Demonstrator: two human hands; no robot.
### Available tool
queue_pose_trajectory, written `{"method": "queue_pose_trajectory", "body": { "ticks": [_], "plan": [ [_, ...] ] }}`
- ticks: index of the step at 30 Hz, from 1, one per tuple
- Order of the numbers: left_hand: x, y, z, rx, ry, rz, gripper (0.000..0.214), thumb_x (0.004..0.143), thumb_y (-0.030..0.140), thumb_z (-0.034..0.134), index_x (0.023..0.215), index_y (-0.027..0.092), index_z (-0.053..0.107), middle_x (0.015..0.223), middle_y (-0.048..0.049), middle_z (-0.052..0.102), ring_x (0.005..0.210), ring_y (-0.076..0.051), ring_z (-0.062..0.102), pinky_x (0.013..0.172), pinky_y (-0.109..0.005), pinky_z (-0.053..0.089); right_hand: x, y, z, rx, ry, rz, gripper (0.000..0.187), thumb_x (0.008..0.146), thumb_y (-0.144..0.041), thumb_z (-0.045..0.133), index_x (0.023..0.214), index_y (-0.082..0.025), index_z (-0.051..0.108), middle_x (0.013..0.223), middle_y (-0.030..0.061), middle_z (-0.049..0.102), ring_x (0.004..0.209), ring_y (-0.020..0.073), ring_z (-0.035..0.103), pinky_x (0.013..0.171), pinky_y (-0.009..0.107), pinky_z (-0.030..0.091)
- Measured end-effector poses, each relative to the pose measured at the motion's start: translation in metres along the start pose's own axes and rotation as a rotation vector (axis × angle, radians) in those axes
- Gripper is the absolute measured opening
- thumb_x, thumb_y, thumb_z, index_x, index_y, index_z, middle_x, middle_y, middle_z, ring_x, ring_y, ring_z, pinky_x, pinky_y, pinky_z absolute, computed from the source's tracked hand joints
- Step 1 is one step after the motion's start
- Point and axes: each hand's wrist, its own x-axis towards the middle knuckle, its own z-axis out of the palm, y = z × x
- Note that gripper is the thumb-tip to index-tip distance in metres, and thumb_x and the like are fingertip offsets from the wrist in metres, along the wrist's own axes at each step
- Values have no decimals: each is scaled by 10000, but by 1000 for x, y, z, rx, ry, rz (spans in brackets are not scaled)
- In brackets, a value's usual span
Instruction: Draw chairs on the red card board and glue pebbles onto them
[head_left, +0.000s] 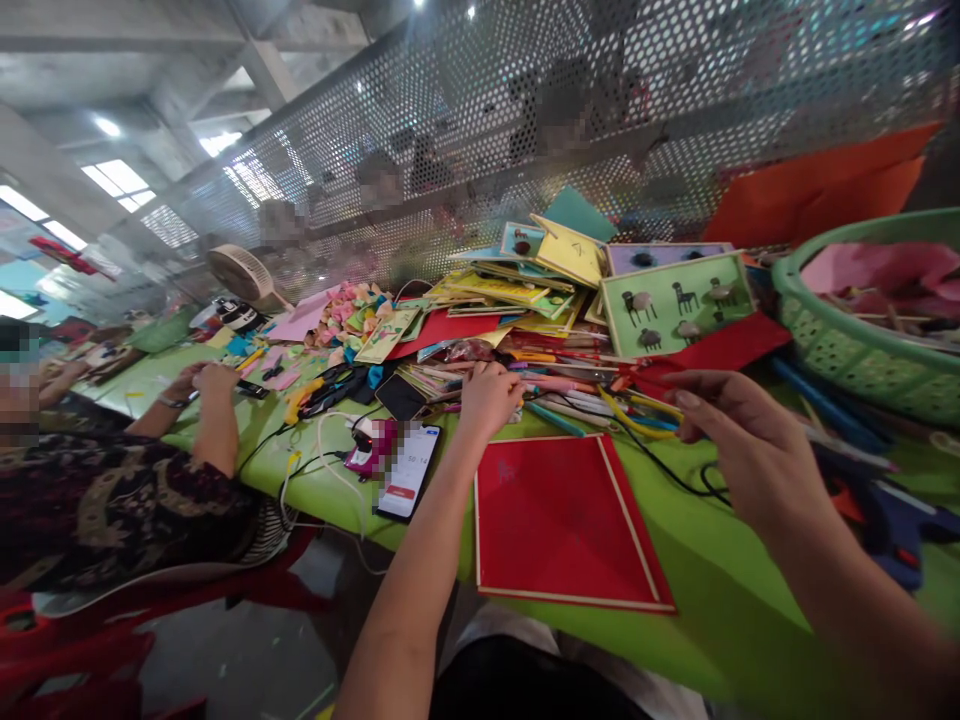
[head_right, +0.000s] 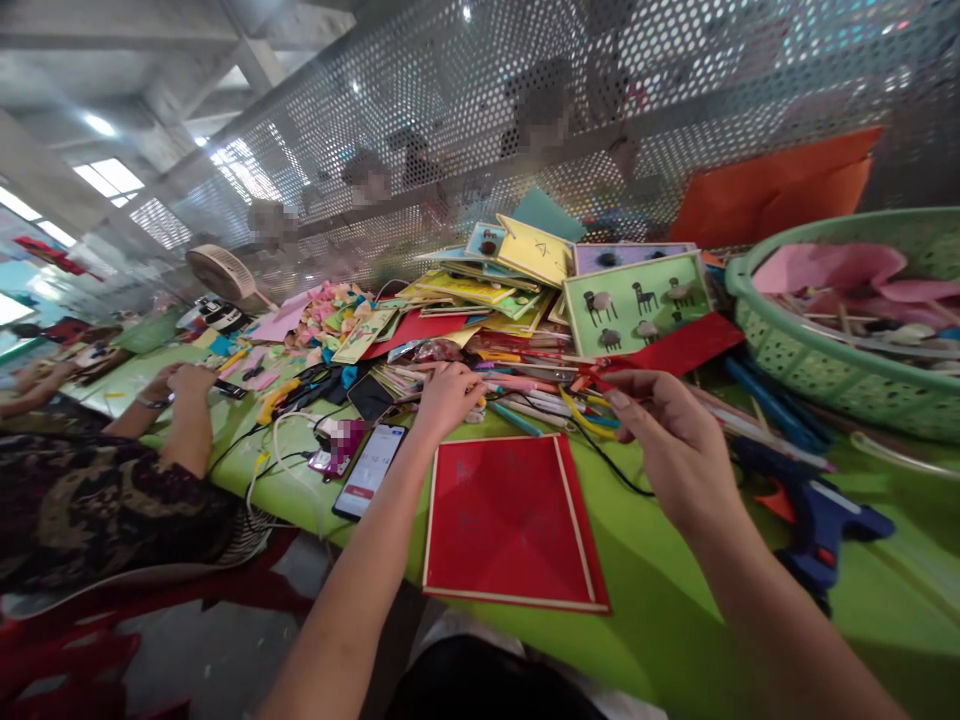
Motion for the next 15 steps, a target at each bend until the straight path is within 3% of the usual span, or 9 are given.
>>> {"method": "queue_pose_trajectory", "body": {
  "ticks": [7,15],
  "plan": [
    [5,22,13,40,-81,171,223,1017,300,602,1095,343,806,1119,-46,711,1139,-249,556,1011,-394,423,0,-2,0,-8,-5,1,264,847,-433,776,1033,-247,756,809,-1,669,630,141,530,589,290,431],
    [20,40,24,92,-97,280,190,1011,321,617,1107,266,773,1187,-78,727,1194,-281,566,1040,-453,389,-2,-12,1,23,-14,8,279,819,-438,782,1009,-235,755,835,11,687,630,143,544,558,283,434]
  ]
}}
